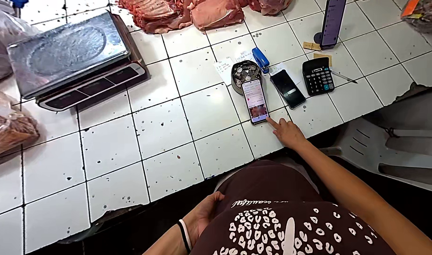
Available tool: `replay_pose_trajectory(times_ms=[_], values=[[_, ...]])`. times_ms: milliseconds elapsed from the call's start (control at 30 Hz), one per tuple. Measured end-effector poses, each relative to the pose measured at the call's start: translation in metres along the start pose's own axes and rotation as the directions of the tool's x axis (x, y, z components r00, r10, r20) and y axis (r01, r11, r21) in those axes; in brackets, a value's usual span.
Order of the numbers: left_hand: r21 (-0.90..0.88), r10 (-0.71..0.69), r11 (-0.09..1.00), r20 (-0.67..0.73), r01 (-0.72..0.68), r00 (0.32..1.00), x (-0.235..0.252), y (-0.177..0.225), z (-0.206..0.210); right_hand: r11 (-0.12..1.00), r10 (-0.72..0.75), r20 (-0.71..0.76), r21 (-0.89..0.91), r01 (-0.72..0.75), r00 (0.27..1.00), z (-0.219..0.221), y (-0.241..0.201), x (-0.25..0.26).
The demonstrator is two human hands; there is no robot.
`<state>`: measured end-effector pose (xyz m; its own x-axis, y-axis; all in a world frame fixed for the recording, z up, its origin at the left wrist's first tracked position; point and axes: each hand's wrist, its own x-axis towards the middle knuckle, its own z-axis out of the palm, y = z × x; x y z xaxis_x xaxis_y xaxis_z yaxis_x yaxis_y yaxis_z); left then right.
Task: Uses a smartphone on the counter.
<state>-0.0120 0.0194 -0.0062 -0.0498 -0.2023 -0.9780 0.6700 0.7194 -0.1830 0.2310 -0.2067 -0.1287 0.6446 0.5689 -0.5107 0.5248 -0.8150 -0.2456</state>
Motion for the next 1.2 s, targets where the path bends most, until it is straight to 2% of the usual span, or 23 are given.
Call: replay_pose_trajectory(times_ms=[200, 467, 600, 867, 1000, 1200], values=[[-0.095, -0.002, 0.995, 0.007, 0.002, 1.000, -0.004, -0.013, -0.001, 0.998, 0.017, 0.088, -0.058, -0.012, 0.996, -0.010, -0.009, 0.004], [-0.236, 0.019, 0.972, 0.032, -0.011, 0.999, -0.003, -0.046, 0.008, 0.999, 0.040, 0.127, -0.012, -0.039, 0.991, -0.018, -0.006, 0.004], [-0.320, 0.056, 0.946, 0.018, -0.047, 0.998, -0.002, -0.068, 0.024, 0.999, 0.045, 0.152, 0.013, -0.047, 0.987, -0.026, -0.003, 0.008], [-0.448, 0.103, 0.890, 0.008, -0.089, 0.995, 0.011, -0.117, 0.065, 0.990, 0.007, 0.309, -0.136, 0.037, 0.951, -0.053, 0.000, 0.015], [-0.537, 0.127, 0.837, 0.002, -0.106, 0.992, 0.025, -0.143, 0.082, 0.994, -0.002, 0.255, -0.108, 0.030, 0.967, -0.070, 0.009, 0.022], [-0.700, 0.145, 0.703, -0.030, -0.124, 0.989, 0.038, -0.179, 0.112, 0.972, -0.188, 0.096, -0.128, 0.199, 0.977, -0.087, 0.011, 0.045]])
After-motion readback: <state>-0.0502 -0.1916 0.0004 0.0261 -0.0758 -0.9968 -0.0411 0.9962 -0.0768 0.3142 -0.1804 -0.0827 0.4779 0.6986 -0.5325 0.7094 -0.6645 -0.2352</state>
